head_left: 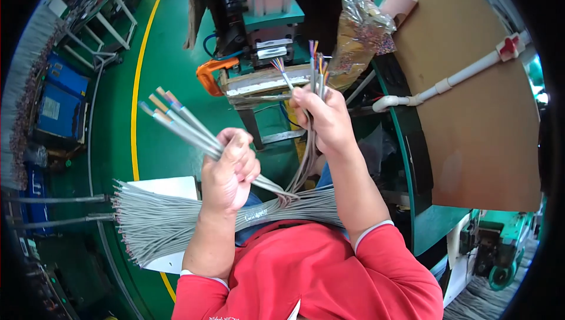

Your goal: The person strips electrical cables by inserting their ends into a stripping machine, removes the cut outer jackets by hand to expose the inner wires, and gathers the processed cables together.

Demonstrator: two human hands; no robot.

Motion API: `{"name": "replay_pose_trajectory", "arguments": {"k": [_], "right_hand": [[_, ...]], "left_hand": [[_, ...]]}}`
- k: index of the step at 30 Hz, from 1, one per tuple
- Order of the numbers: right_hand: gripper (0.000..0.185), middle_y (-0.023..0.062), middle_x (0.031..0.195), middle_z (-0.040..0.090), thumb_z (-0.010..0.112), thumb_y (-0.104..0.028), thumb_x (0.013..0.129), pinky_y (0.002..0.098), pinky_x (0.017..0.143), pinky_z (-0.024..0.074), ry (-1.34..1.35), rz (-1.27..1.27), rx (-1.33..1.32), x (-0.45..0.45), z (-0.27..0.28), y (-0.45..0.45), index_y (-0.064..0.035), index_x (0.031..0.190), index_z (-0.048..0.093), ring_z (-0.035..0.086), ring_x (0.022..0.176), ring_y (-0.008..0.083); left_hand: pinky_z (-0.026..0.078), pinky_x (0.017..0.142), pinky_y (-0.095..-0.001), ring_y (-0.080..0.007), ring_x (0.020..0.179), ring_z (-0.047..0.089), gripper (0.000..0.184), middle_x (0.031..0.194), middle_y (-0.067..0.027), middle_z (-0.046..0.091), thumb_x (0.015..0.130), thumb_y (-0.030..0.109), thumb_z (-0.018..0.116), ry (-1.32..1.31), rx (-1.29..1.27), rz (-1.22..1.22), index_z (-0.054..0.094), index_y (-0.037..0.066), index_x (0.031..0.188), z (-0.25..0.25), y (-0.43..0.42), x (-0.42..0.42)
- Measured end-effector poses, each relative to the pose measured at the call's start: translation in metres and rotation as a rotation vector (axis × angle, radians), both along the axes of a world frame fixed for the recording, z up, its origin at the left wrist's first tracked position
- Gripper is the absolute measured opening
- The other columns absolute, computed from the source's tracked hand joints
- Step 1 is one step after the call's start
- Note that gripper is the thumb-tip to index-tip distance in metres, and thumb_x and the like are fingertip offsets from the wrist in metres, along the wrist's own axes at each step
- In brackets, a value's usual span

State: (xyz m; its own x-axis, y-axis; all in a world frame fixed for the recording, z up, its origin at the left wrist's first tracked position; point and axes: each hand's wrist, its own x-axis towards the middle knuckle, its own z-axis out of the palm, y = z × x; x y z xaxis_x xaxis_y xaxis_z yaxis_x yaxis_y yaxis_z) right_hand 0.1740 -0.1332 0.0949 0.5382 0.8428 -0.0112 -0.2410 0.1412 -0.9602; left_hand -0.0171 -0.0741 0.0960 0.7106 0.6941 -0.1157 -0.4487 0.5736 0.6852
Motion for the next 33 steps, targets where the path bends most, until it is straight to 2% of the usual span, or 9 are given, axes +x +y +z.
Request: {"name": "replay_pose_trajectory", "arguments": {"k": [1,5,18,22,25,26,29,30,33], "right_hand": [[0.018,-0.0002,0.065,0.059,0.067,-0.019,0.089,0.0221,0.049,0.0384,0.101,-0.032,0.028,0.003,0.000,0.006,-0.0040,0.080,0.064,0.048,0.051,0.0068],[0.018,-0.0003,0.065,0.059,0.069,-0.021,0.088,0.0217,0.049,0.0385,0.175,-0.048,0.014,0.013,-0.011,0.022,-0.0059,0.081,0.064,0.049,0.050,0.0069],[0.019,-0.0004,0.060,0.056,0.069,-0.024,0.088,0.0213,0.047,0.0357,0.188,-0.082,-0.022,0.016,-0.016,0.045,-0.0073,0.080,0.064,0.048,0.049,0.0062],[0.020,-0.0004,0.060,0.056,0.068,-0.024,0.089,0.0213,0.048,0.0360,0.164,-0.109,-0.030,0.013,-0.017,0.043,-0.0062,0.080,0.063,0.048,0.050,0.0068],[0.022,0.0007,0.063,0.058,0.067,-0.024,0.090,0.0212,0.049,0.0369,0.020,-0.049,0.023,0.013,-0.018,0.031,-0.0031,0.083,0.064,0.050,0.053,0.0067],[0.022,0.0007,0.063,0.058,0.067,-0.024,0.090,0.0212,0.049,0.0369,0.015,-0.044,0.029,0.010,-0.014,0.026,-0.0031,0.083,0.064,0.050,0.053,0.0067],[0.026,0.0023,0.067,0.061,0.068,-0.025,0.090,0.0213,0.052,0.0393,-0.212,-0.032,0.045,-0.017,-0.001,-0.006,0.0004,0.089,0.065,0.053,0.057,0.0071],[0.026,0.0023,0.067,0.061,0.068,-0.025,0.090,0.0213,0.052,0.0393,-0.215,-0.030,0.049,-0.021,0.000,-0.011,0.0004,0.089,0.065,0.053,0.057,0.0071],[0.024,0.0030,0.072,0.063,0.069,-0.022,0.091,0.0226,0.057,0.0425,-0.130,0.034,0.149,-0.032,0.005,-0.019,0.0019,0.093,0.065,0.056,0.061,0.0082]], "left_hand": [[0.030,0.043,-0.0215,-0.0043,0.045,0.030,0.018,0.059,0.0058,0.036,0.095,0.020,0.061,-0.035,0.018,-0.004,0.054,0.004,0.098,0.000,0.000,-0.003],[0.029,0.040,-0.0220,-0.0043,0.044,0.028,0.018,0.058,0.0056,0.034,0.096,0.021,0.060,-0.030,0.040,0.058,0.054,0.004,0.098,0.009,-0.005,-0.011],[0.028,0.039,-0.0217,-0.0042,0.043,0.028,0.016,0.057,0.0056,0.033,0.096,0.021,0.059,-0.071,0.052,0.056,0.054,0.005,0.099,0.010,-0.001,-0.012],[0.031,0.044,-0.0226,-0.0045,0.047,0.030,0.016,0.060,0.0048,0.034,0.096,0.020,0.059,-0.083,0.037,0.038,0.054,0.005,0.098,0.007,-0.003,-0.013],[0.044,0.057,-0.0264,-0.0082,0.054,0.044,0.017,0.065,0.0030,0.043,0.097,0.020,0.058,-0.101,-0.008,0.054,0.055,0.004,0.103,0.002,-0.004,-0.010],[0.044,0.057,-0.0264,-0.0082,0.054,0.044,0.017,0.065,0.0030,0.043,0.097,0.020,0.058,-0.106,-0.001,0.059,0.055,0.004,0.103,0.003,-0.005,-0.006],[0.051,0.074,-0.0334,-0.0146,0.069,0.058,0.020,0.076,0.0004,0.056,0.096,0.015,0.058,0.170,0.092,0.117,0.057,0.002,0.111,0.002,-0.017,0.002],[0.051,0.074,-0.0334,-0.0146,0.069,0.058,0.020,0.076,0.0004,0.056,0.096,0.015,0.058,0.167,0.096,0.120,0.057,0.002,0.111,0.000,-0.018,0.002],[0.051,0.075,-0.0267,-0.0140,0.081,0.064,0.022,0.088,-0.0066,0.067,0.094,0.012,0.061,0.223,0.397,0.072,0.060,-0.002,0.111,-0.012,-0.018,0.003]]}}
